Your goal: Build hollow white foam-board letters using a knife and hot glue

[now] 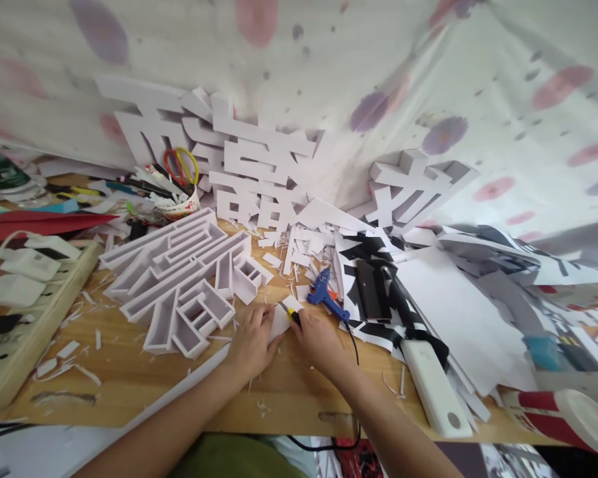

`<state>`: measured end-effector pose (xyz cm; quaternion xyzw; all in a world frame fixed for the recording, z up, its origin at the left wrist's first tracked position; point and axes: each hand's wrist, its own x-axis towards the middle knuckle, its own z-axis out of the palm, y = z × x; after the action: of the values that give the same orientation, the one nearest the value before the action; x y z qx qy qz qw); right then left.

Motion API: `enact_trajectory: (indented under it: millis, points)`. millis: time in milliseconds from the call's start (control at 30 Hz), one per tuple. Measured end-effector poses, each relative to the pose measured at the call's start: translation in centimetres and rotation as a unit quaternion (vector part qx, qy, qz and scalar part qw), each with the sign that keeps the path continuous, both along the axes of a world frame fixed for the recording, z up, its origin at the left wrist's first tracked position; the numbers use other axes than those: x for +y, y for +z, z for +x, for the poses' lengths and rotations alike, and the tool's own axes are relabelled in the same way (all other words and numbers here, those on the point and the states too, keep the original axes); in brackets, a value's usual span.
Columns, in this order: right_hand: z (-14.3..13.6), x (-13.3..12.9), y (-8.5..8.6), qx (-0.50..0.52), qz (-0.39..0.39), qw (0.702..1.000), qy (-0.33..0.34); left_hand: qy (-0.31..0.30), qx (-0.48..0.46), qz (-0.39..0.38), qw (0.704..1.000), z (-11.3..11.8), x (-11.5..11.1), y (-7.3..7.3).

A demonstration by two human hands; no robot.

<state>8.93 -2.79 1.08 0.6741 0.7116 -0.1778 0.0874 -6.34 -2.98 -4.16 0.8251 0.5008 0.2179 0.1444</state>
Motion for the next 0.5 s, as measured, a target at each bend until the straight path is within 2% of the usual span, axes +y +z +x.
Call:
enact_trajectory:
  millis: [200,500]
  points:
    - [-0.01,0.17,-0.15,-0.023,-0.005,1.000,0.020,0.020,-0.029,-0.023,0.999,0.10,0.06,-0.04]
    - [-0.29,0.19,0.39,-0.042,-0.002,0.998,0.042,0.018,-0.032,-0.034,0.999,0.03,0.03,0.23]
